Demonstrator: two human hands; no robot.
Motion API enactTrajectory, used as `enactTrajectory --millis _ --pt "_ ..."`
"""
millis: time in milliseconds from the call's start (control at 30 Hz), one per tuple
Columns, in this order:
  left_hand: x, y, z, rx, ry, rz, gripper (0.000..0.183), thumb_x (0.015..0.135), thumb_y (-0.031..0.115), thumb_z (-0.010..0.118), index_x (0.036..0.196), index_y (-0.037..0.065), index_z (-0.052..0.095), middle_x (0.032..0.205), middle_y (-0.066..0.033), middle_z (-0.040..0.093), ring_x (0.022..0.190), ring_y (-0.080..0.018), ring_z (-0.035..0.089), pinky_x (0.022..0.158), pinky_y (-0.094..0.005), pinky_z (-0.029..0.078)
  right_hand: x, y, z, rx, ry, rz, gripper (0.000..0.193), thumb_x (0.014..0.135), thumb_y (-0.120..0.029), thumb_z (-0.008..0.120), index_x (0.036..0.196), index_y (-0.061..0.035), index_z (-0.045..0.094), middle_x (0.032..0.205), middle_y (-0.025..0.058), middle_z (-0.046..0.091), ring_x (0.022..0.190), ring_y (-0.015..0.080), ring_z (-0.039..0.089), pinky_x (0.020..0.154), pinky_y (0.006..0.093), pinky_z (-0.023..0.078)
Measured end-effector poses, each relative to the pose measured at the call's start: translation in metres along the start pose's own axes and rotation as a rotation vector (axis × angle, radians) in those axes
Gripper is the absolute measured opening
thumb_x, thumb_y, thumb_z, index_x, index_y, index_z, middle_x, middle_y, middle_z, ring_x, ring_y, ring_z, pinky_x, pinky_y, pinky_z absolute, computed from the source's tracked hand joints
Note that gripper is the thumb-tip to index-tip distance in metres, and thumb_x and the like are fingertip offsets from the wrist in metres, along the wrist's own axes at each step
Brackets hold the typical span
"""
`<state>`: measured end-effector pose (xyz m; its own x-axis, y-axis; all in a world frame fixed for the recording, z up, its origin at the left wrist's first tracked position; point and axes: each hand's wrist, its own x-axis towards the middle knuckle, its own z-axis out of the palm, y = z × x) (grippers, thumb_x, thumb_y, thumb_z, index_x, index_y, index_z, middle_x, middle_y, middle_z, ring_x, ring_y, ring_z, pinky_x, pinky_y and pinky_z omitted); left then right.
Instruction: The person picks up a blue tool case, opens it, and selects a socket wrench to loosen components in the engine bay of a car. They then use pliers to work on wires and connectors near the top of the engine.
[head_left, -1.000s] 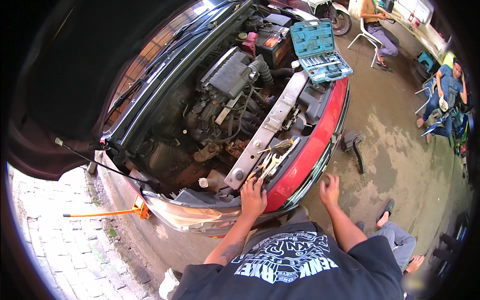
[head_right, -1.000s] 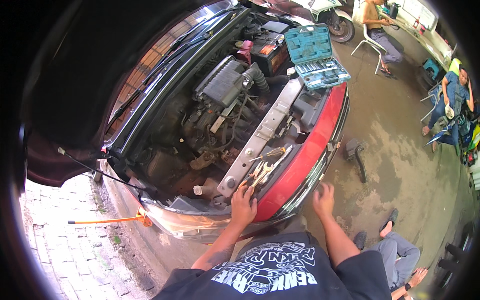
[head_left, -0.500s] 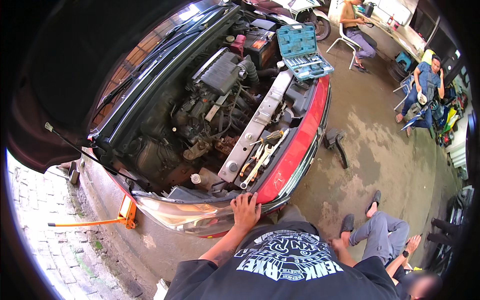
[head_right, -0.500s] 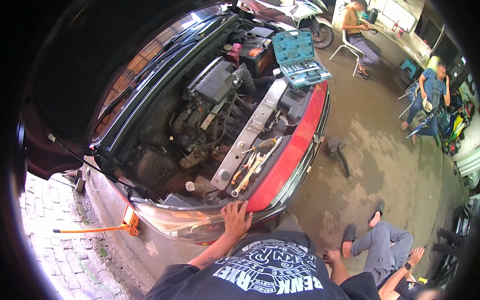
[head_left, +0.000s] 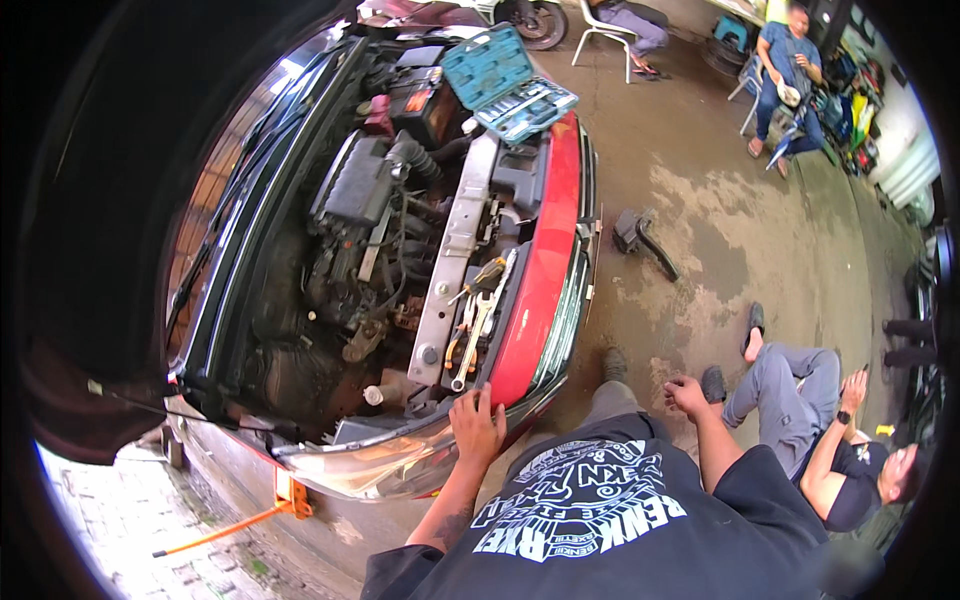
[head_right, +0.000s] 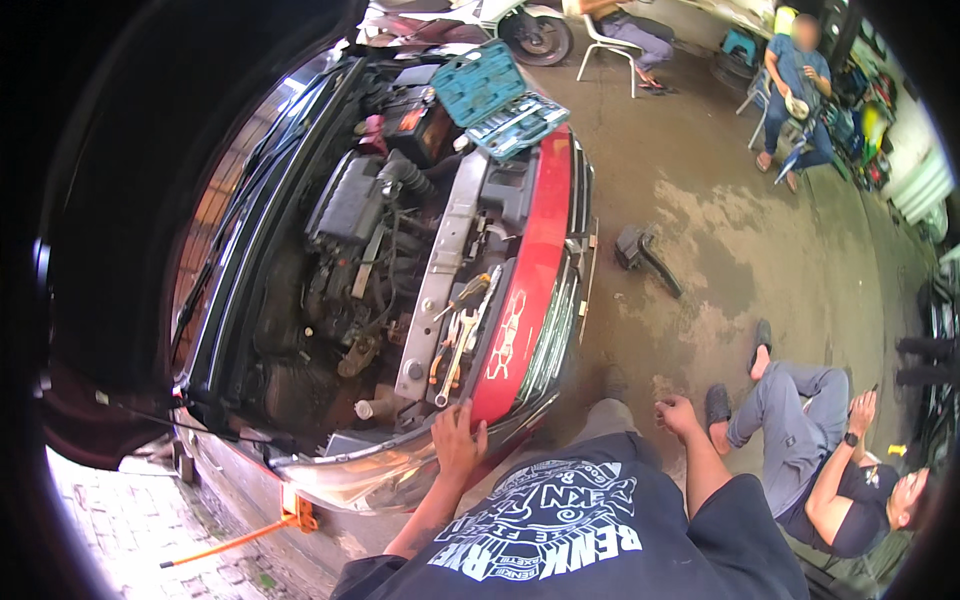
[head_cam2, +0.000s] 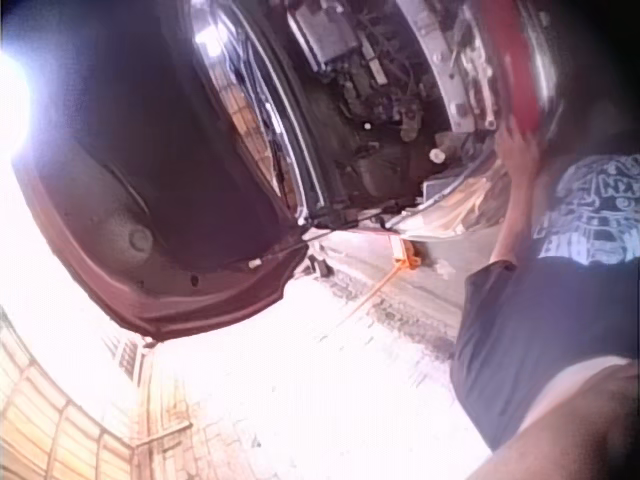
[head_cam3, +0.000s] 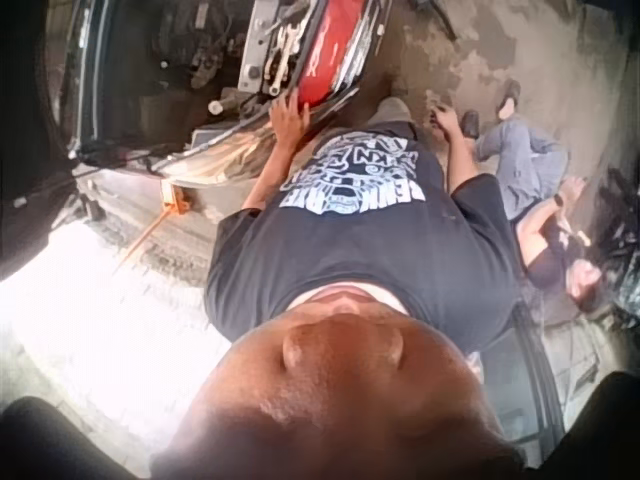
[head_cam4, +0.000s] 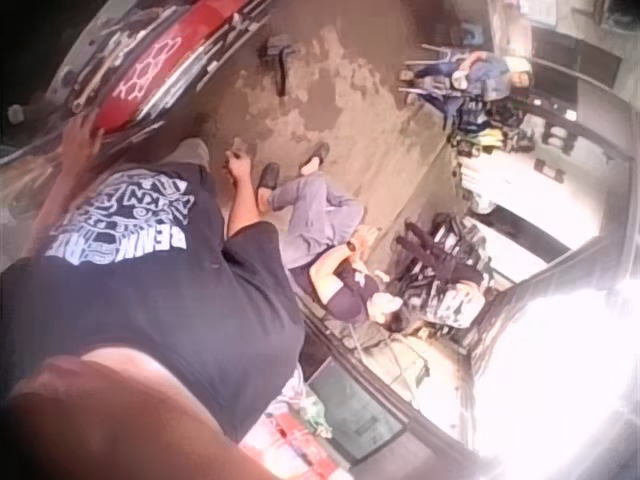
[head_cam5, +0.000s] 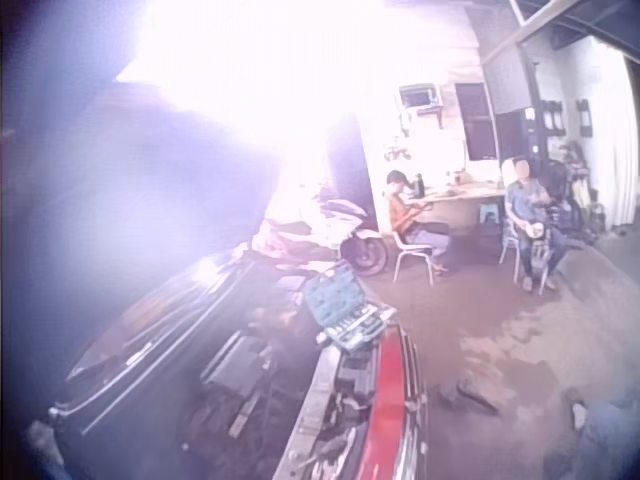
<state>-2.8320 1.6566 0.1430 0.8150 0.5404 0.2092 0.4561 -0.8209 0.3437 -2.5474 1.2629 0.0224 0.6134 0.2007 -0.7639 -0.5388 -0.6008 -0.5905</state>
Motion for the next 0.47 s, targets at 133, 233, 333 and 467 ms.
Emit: enactTrajectory --millis 133,233,333,467 --pt "0.007 0.014 0.007 0.080 -0.004 -0.032 0.048 0.083 0.025 0.073 0.125 0.004 0.060 0.116 -0.0168 0.059 0.108 -0.0356 0.054 0.090 -0.0482 0.042 0.012 0.019 -0.031 0.036 0.092 0.121 0.027 0.096 -0.019 0.066 0.113 0.0016 0.064 0.085 0.0104 0.069 0.064 0.0210 0.068 0.055 0.0363 0.054" --pt "0.010 0.029 0.022 0.187 -0.012 -0.118 0.053 0.082 0.027 0.074 0.127 0.004 0.059 0.120 -0.0193 0.057 0.111 -0.0376 0.052 0.093 -0.0502 0.041 0.023 0.048 -0.063 0.103 0.126 0.130 0.023 0.096 -0.019 0.066 0.107 0.0009 0.067 0.079 0.0091 0.068 0.061 0.0198 0.066 0.052 0.0352 0.052" --pt "0.007 0.050 0.037 0.293 -0.013 -0.238 0.061 0.080 0.025 0.073 0.133 0.002 0.053 0.126 -0.0240 0.053 0.119 -0.0436 0.048 0.102 -0.0557 0.037 0.037 0.077 -0.101 0.118 0.149 0.141 0.019 0.095 -0.019 0.065 0.097 -0.0006 0.070 0.073 0.0081 0.066 0.058 0.0182 0.065 0.050 0.0331 0.050" --pt "0.009 0.067 0.068 0.408 -0.007 -0.415 0.073 0.078 0.022 0.074 0.142 0.003 0.043 0.135 -0.0245 0.049 0.126 -0.0448 0.045 0.107 -0.0586 0.033 0.078 0.108 -0.163 0.122 0.146 0.126 0.021 0.095 -0.025 0.067 0.091 -0.0045 0.070 0.067 0.0078 0.065 0.053 0.0172 0.062 0.046 0.0328 0.047"
